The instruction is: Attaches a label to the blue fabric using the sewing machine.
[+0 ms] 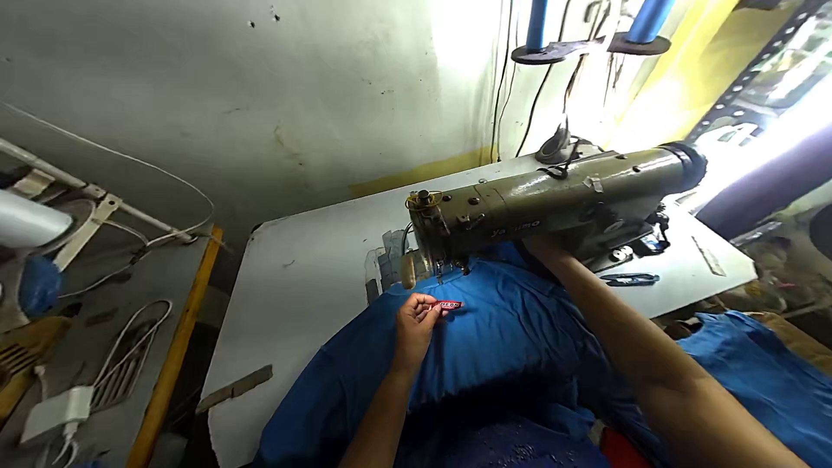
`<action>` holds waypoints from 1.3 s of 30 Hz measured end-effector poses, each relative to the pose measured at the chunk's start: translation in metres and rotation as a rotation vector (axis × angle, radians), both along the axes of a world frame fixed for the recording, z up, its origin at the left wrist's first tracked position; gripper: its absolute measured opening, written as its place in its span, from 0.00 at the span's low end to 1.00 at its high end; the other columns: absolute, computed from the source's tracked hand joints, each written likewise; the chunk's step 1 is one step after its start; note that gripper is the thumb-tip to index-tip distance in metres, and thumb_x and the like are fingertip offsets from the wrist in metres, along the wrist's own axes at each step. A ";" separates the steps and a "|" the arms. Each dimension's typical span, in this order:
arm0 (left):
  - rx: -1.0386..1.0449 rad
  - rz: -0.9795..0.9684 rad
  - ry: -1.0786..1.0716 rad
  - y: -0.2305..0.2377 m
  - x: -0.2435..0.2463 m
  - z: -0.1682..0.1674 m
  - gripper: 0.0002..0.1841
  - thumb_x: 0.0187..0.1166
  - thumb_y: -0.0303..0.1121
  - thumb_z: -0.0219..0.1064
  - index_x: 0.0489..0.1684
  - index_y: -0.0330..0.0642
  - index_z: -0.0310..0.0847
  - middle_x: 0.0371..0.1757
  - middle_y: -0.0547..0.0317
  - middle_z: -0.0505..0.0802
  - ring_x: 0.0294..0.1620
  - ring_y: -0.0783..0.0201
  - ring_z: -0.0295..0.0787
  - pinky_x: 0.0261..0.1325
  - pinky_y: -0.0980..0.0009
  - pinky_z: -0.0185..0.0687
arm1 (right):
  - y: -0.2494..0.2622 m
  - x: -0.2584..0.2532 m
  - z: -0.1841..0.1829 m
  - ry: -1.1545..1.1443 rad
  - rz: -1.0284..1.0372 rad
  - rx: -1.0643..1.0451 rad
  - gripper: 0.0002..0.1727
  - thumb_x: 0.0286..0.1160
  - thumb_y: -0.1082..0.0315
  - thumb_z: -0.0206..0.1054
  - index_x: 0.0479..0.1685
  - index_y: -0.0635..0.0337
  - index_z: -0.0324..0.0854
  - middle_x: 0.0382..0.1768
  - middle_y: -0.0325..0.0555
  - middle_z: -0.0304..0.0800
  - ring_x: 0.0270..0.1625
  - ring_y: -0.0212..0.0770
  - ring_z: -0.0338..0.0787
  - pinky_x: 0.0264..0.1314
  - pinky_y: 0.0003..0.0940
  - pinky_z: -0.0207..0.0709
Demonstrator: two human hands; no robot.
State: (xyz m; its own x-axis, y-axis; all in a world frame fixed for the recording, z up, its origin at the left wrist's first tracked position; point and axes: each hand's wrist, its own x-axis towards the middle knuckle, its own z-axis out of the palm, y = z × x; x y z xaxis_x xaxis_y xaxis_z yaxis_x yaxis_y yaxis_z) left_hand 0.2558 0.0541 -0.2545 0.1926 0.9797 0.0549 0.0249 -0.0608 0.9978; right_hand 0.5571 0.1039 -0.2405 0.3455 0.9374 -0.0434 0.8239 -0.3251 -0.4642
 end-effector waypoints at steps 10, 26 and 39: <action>-0.183 -0.053 -0.061 -0.009 0.000 0.013 0.16 0.72 0.14 0.70 0.56 0.29 0.76 0.33 0.59 0.94 0.31 0.70 0.93 0.38 0.74 0.90 | -0.102 -0.105 -0.004 0.665 0.339 0.459 0.16 0.84 0.68 0.61 0.58 0.71 0.86 0.54 0.55 0.92 0.53 0.39 0.92 0.56 0.33 0.86; 0.373 0.094 0.064 -0.028 -0.003 -0.004 0.04 0.70 0.20 0.72 0.37 0.31 0.91 0.37 0.57 0.96 0.36 0.77 0.93 0.43 0.81 0.90 | -0.098 -0.147 0.001 1.325 0.249 0.151 0.04 0.80 0.77 0.64 0.43 0.65 0.84 0.30 0.35 0.90 0.29 0.24 0.87 0.33 0.20 0.81; 0.418 0.039 0.023 -0.030 -0.003 0.000 0.05 0.71 0.19 0.71 0.39 0.28 0.90 0.38 0.56 0.95 0.37 0.76 0.93 0.47 0.80 0.91 | -0.105 -0.138 -0.008 0.624 0.548 0.554 0.10 0.80 0.70 0.65 0.47 0.66 0.89 0.43 0.49 0.91 0.49 0.33 0.90 0.56 0.25 0.84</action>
